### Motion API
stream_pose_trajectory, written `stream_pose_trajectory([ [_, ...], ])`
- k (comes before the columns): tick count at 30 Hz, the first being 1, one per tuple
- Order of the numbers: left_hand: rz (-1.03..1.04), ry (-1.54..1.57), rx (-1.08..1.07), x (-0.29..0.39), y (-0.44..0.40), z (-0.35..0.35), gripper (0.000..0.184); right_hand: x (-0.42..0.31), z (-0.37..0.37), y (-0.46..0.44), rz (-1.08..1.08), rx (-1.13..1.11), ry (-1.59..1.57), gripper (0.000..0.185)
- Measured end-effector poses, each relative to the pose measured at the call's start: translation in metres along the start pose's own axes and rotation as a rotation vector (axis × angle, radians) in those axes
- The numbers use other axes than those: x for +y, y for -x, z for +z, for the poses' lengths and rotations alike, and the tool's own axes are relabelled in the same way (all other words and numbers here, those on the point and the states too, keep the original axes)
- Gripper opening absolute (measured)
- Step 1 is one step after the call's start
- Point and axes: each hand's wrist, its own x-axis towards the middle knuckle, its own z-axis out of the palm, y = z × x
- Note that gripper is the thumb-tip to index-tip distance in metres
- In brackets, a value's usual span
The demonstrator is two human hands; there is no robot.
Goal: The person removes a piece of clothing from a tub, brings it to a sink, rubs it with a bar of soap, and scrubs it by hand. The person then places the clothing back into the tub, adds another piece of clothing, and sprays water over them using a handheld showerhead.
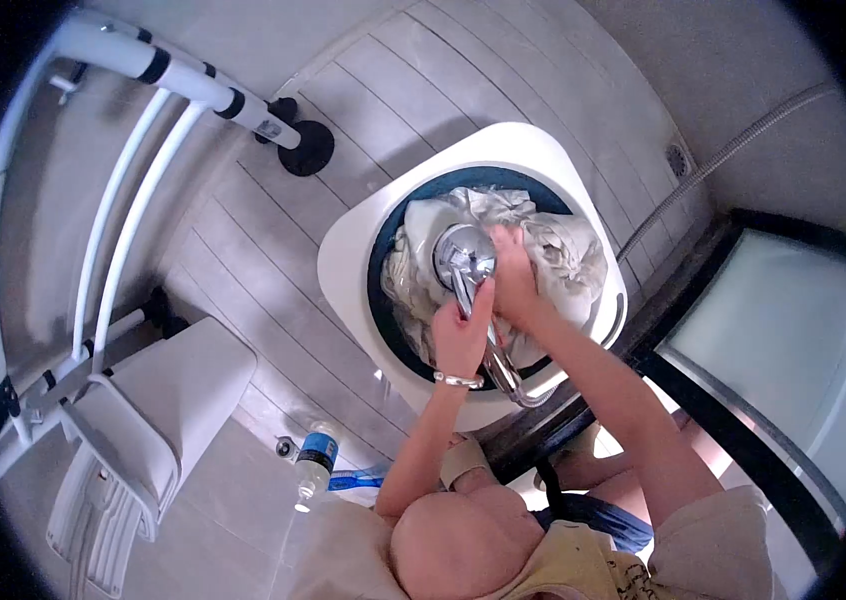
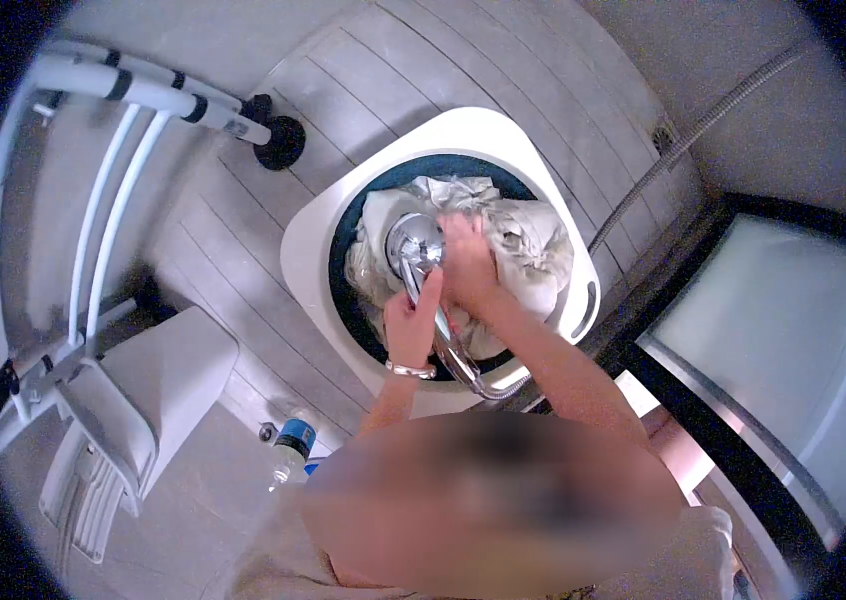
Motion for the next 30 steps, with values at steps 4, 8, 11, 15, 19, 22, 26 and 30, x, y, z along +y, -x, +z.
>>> stream_pose_trajectory([
  [4,0.018,0.038,0.041,-0.011,-0.007,0.002,0.033,0.032,0.035,-0.061,0.043,-0.339,0.148,0.024],
  [8,0.034,-0.041,0.07,-0.022,-0.006,0.001,0.033,0.027,0.042,-0.086,0.154,-0.437,0.298,0.022],
  [11,0.041,0.073,0.04,-0.015,0.006,0.002,0.034,0.032,0.04,-0.073,0.288,-0.34,-0.187,0.037],
  [15,0.421,-0.057,0.075,-0.013,0.025,-0.005,0.034,0.023,0.028,-0.085,0.325,-0.351,-0.245,0.043],
  [19,0.239,0.096,0.081,-0.015,0.035,-0.012,0.035,-0.012,-0.012,-0.018,0.03,0.084,-0.011,0.033],
  [22,0.227,0.119,0.083,-0.011,0.03,-0.014,0.034,-0.017,-0.006,0.032,-0.215,0.303,0.072,0.029],
  [26,0.139,0.081,0.052,-0.008,0.022,-0.01,0.031,-0.004,0.022,0.02,-0.18,0.136,0.173,0.033],
  [30,0.031,0.121,0.009,-0.007,0.017,-0.002,0.027,0.018,0.041,-0.034,-0.078,-0.159,0.217,0.031],
])
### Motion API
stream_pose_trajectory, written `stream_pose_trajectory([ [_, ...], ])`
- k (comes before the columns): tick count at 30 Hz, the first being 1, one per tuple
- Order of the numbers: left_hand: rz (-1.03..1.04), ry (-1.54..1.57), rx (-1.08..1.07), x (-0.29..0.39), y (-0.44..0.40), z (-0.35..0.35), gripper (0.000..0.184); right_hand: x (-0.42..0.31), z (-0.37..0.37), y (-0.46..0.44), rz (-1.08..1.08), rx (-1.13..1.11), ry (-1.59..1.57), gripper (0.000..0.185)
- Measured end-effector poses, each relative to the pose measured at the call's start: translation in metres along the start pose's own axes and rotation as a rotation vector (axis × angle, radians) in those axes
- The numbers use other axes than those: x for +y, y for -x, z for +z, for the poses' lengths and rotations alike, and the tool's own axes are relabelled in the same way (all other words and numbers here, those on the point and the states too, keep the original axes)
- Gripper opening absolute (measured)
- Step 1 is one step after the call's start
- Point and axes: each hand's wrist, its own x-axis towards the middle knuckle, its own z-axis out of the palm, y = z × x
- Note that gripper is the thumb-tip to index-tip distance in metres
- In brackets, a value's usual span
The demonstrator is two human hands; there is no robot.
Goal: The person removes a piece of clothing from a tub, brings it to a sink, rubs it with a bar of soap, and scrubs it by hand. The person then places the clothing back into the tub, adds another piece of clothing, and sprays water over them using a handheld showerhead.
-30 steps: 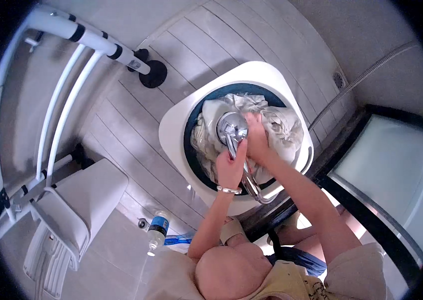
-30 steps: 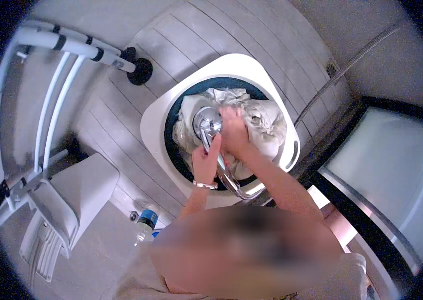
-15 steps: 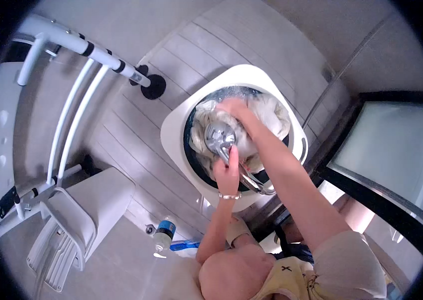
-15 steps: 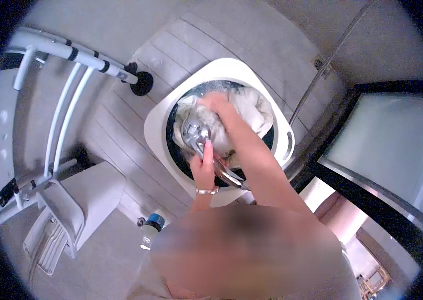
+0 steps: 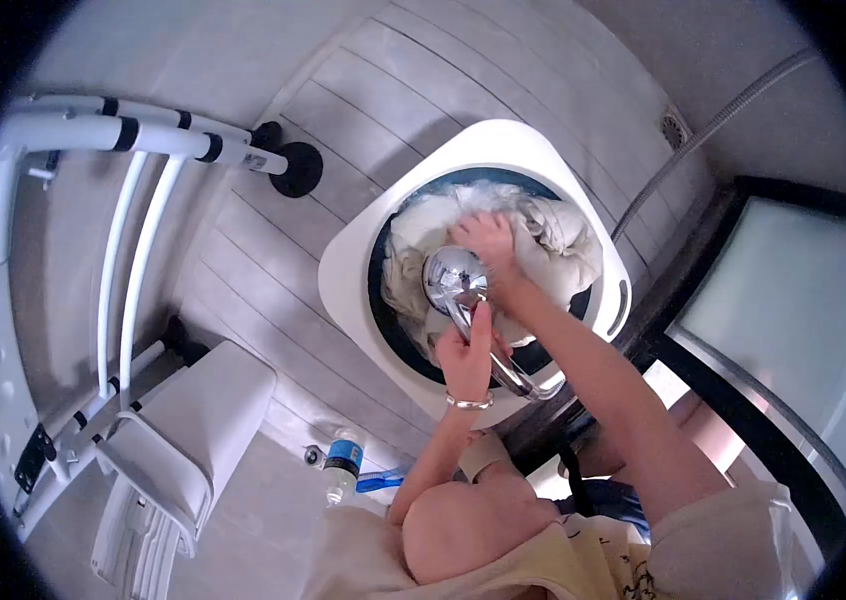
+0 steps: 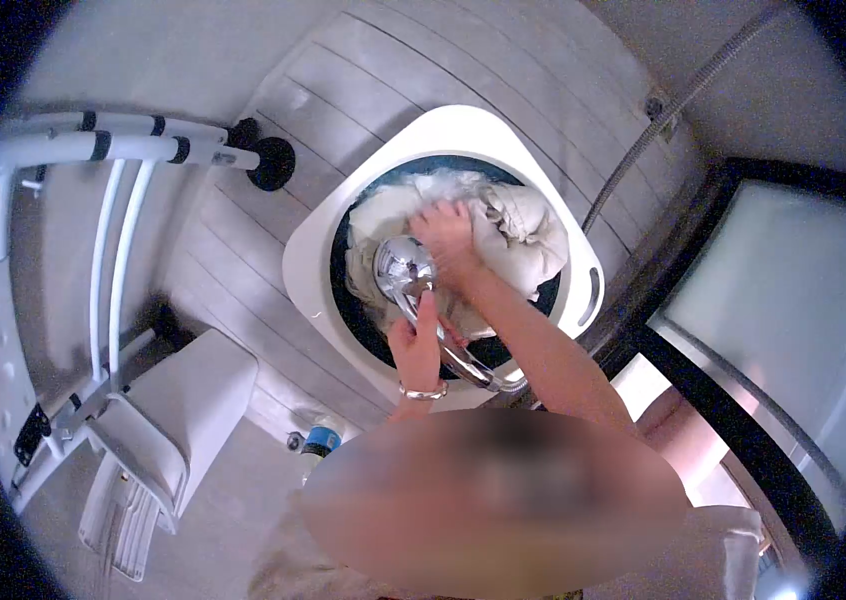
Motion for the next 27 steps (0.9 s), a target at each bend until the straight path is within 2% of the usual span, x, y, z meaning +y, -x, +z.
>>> stream_pose_trajectory([
  [1,0.008,-0.015,-0.002,-0.003,-0.002,0.001,0.026,0.005,0.009,-0.013,0.005,-0.049,0.098,0.031],
  [4,0.034,-0.015,0.008,-0.007,-0.001,0.001,0.024,-0.016,-0.045,-0.051,0.31,-0.507,-0.04,0.033],
  [7,0.123,-0.017,0.012,-0.015,0.006,-0.005,0.023,0.014,0.021,-0.076,0.095,-0.607,-0.118,0.037],
  [9,0.103,-0.042,0.09,-0.015,0.015,-0.007,0.023,0.002,-0.025,-0.057,0.294,-0.344,-0.483,0.038],
  [11,0.145,-0.05,0.123,-0.012,0.024,-0.011,0.026,0.016,0.012,-0.101,0.306,-0.325,-0.317,0.04],
  [14,0.226,-0.121,0.123,-0.015,0.026,-0.024,0.03,-0.018,-0.062,-0.052,0.346,-0.307,-0.174,0.041],
  [15,0.18,-0.079,0.153,-0.008,0.031,-0.02,0.032,-0.025,-0.063,-0.027,0.333,-0.089,-0.301,0.039],
  [17,0.152,-0.041,0.157,-0.007,0.029,-0.021,0.032,-0.03,-0.043,0.024,0.095,0.446,-0.238,0.027],
  [19,0.112,0.004,0.17,-0.007,0.023,-0.022,0.035,-0.033,-0.033,0.057,-0.089,0.659,-0.084,0.032],
  [21,0.065,0.054,0.182,-0.008,0.014,-0.018,0.04,-0.031,-0.026,0.064,-0.134,0.524,-0.077,0.034],
  [23,0.049,0.069,0.164,-0.006,0.008,-0.014,0.034,-0.029,-0.02,0.054,-0.137,0.397,-0.028,0.038],
  [26,0.033,0.086,0.118,-0.005,0.003,-0.008,0.029,-0.02,-0.024,0.02,-0.022,0.15,-0.102,0.028],
  [27,0.04,0.068,0.087,-0.007,0.002,-0.009,0.028,-0.006,-0.006,0.005,-0.073,0.199,-0.103,0.032],
])
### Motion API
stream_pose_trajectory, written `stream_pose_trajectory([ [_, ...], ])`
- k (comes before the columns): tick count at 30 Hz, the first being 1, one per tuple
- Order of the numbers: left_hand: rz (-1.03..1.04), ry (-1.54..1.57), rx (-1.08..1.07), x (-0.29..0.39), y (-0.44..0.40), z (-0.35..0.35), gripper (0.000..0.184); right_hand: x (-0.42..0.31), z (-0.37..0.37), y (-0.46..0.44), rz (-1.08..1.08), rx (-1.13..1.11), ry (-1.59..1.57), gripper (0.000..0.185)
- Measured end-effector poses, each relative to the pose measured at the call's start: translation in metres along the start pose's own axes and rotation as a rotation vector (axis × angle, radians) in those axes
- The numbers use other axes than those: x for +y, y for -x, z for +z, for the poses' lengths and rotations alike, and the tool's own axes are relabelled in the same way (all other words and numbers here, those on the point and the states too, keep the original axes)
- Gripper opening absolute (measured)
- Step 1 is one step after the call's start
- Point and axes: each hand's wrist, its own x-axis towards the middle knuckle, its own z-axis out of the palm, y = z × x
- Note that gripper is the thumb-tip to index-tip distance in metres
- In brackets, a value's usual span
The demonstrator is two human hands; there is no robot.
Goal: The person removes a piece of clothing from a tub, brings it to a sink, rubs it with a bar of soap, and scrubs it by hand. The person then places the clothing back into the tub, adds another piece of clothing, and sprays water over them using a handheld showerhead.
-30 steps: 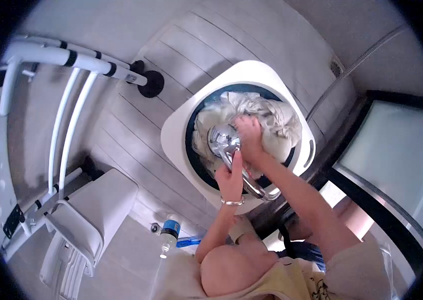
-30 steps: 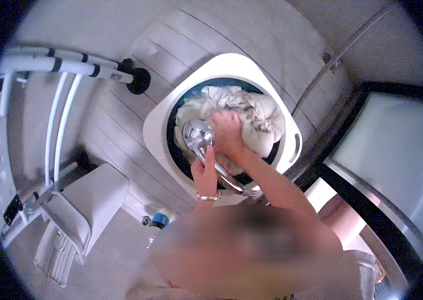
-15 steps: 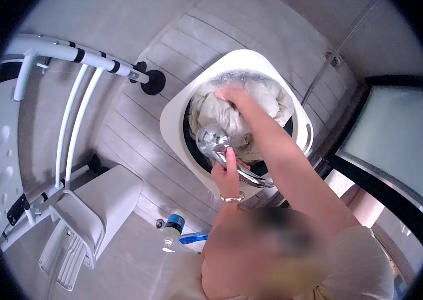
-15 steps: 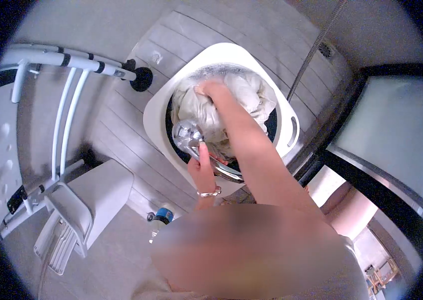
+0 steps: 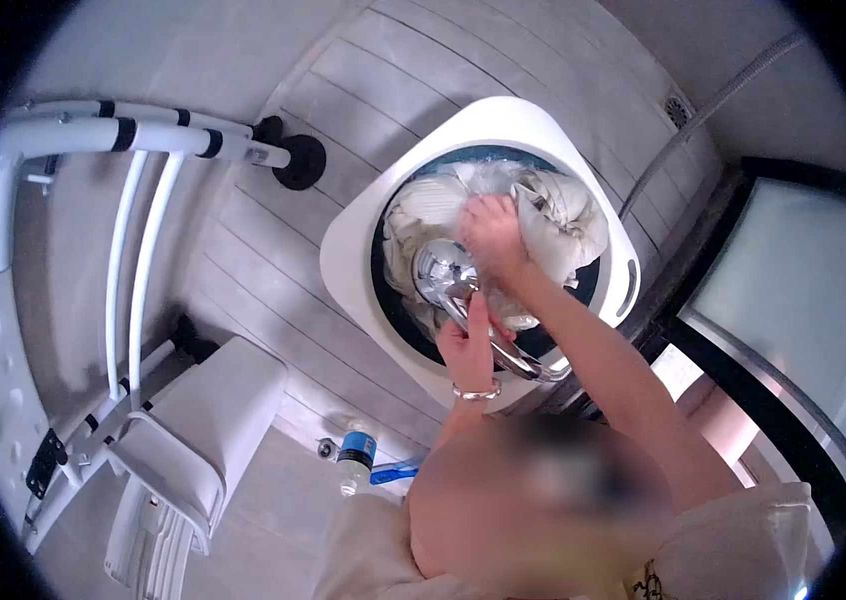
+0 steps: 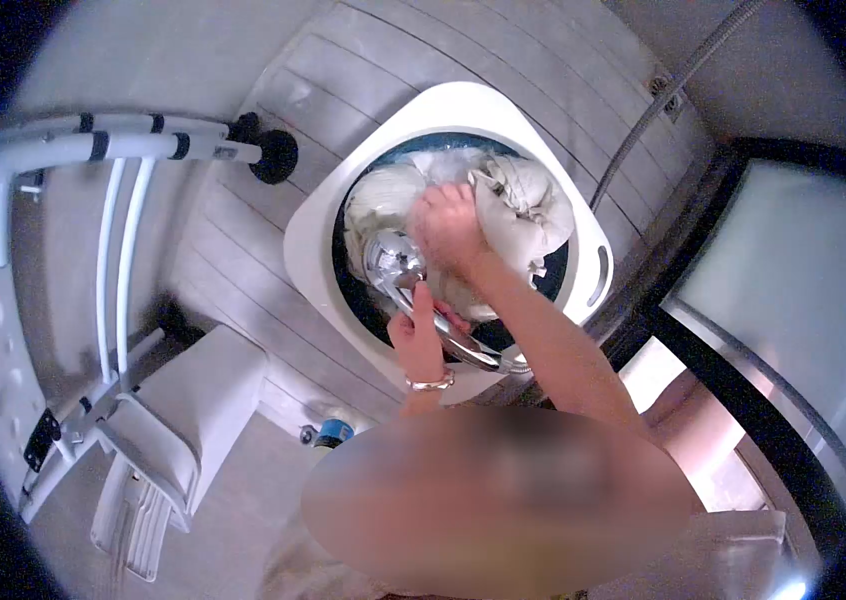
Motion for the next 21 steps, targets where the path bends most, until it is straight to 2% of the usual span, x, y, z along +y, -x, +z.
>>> stream_pose_trajectory([
  [3,0.031,-0.021,-0.018,-0.003,-0.004,0.0,0.029,0.004,0.006,-0.044,0.28,-0.51,0.137,0.03],
  [6,0.077,-0.005,0.046,0.009,0.01,0.004,0.035,0.014,0.008,-0.08,0.344,-0.693,-0.094,0.05],
  [8,0.143,-0.039,0.037,0.003,0.014,-0.002,0.036,0.02,0.004,-0.08,0.477,-0.505,-0.265,0.044],
  [11,0.197,-0.067,0.056,0.002,0.026,-0.008,0.036,0.014,-0.02,-0.07,0.371,-0.382,-0.395,0.038],
  [13,0.19,0.01,0.066,-0.001,0.031,-0.012,0.032,-0.016,-0.032,-0.046,0.366,-0.215,-0.213,0.034],
  [14,0.125,0.027,0.082,0.0,0.034,-0.014,0.032,-0.021,-0.024,-0.017,0.177,0.2,-0.036,0.032],
  [15,0.129,0.023,0.074,0.001,0.036,-0.015,0.032,-0.027,-0.029,0.005,0.143,0.244,-0.121,0.028],
  [16,0.129,0.015,0.068,0.001,0.037,-0.016,0.031,-0.033,-0.031,0.025,0.035,0.413,-0.084,0.025],
  [19,0.096,0.013,0.055,0.002,0.032,-0.016,0.029,-0.04,-0.038,0.052,-0.082,0.443,-0.031,0.025],
  [21,0.046,0.024,0.064,0.005,0.029,-0.011,0.028,-0.035,-0.02,0.053,-0.12,0.351,-0.001,0.024],
])
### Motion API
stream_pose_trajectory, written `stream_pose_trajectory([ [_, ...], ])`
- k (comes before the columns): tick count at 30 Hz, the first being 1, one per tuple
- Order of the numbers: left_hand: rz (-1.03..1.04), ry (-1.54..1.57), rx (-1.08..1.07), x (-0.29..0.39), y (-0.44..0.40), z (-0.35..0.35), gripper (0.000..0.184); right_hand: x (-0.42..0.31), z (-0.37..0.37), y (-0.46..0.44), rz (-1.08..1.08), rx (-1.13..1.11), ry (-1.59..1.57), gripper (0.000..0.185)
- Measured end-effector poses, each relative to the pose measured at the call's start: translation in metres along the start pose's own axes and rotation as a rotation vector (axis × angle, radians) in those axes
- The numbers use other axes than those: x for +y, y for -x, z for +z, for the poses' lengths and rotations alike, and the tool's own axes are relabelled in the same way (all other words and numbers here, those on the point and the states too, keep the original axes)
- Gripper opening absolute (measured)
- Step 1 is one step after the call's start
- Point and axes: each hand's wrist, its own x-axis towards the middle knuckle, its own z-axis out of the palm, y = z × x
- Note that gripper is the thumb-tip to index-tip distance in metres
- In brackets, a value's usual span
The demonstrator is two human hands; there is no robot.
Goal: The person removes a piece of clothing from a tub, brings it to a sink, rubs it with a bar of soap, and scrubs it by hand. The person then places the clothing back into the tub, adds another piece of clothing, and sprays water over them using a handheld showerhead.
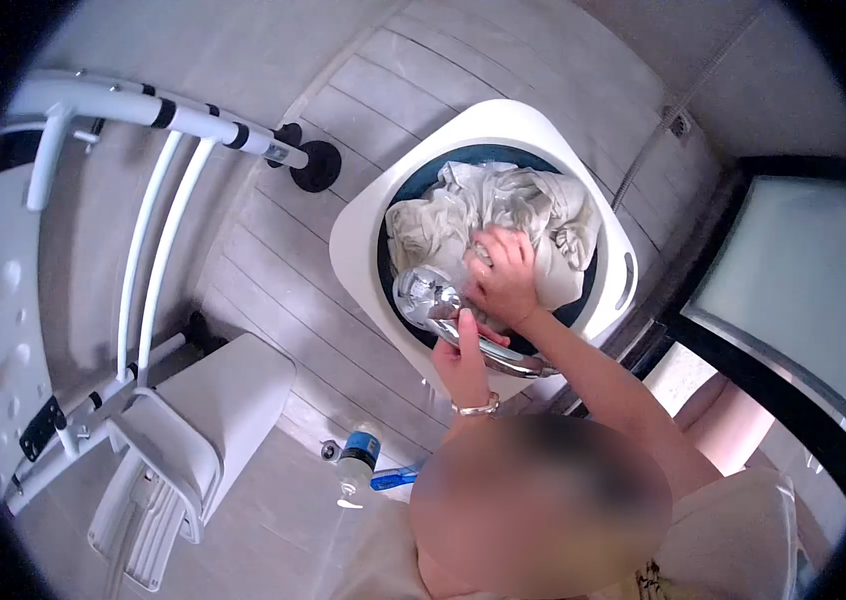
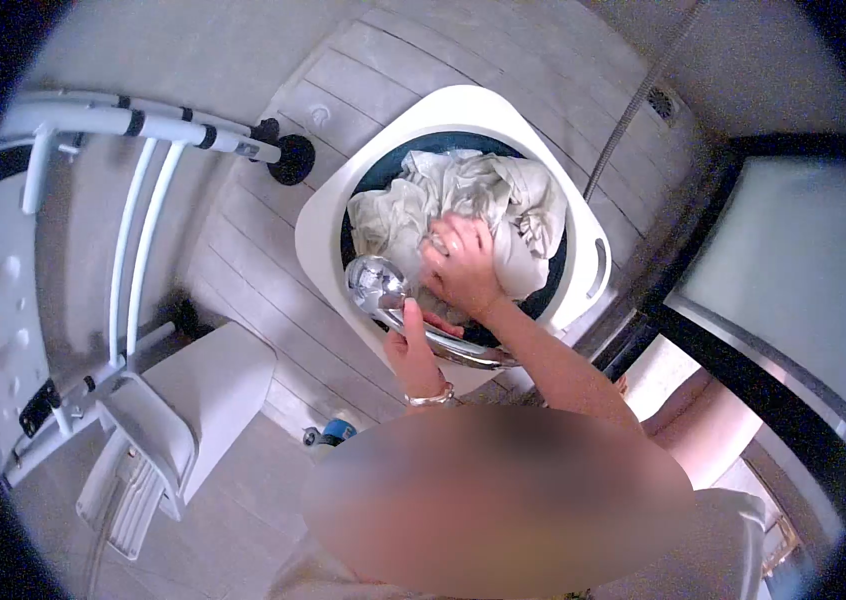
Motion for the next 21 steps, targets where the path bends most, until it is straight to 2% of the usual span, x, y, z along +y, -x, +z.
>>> stream_pose_trajectory([
  [1,-0.03,0.012,0.006,0.0,-0.003,0.002,0.026,0.001,0.004,-0.003,-0.02,-0.049,0.01,0.024],
  [4,-0.043,-0.007,-0.027,-0.003,-0.014,0.005,0.025,0.013,0.02,-0.029,0.109,-0.356,0.041,0.025],
  [5,-0.055,-0.022,-0.046,-0.004,-0.018,0.006,0.026,0.021,0.033,-0.031,0.154,-0.31,-0.043,0.022],
  [8,-0.064,0.06,-0.038,-0.005,-0.024,0.015,0.026,0.047,0.059,-0.073,0.173,-0.848,0.112,0.025],
  [11,-0.029,0.07,-0.051,-0.004,-0.021,0.017,0.025,0.048,0.058,-0.097,0.319,-0.787,0.019,0.03],
  [14,0.009,0.084,0.019,-0.006,-0.011,0.014,0.029,0.054,0.079,-0.107,0.383,-0.509,0.043,0.046],
  [17,0.043,0.042,0.114,-0.004,0.003,0.009,0.037,0.048,0.07,-0.11,0.295,-0.576,0.0,0.047],
  [20,0.055,0.066,0.144,-0.009,0.013,-0.003,0.037,0.049,0.047,-0.11,0.208,-0.669,-0.003,0.047],
  [21,0.053,0.124,0.135,-0.013,0.014,-0.006,0.035,0.043,0.04,-0.096,0.204,-0.477,-0.029,0.039],
])
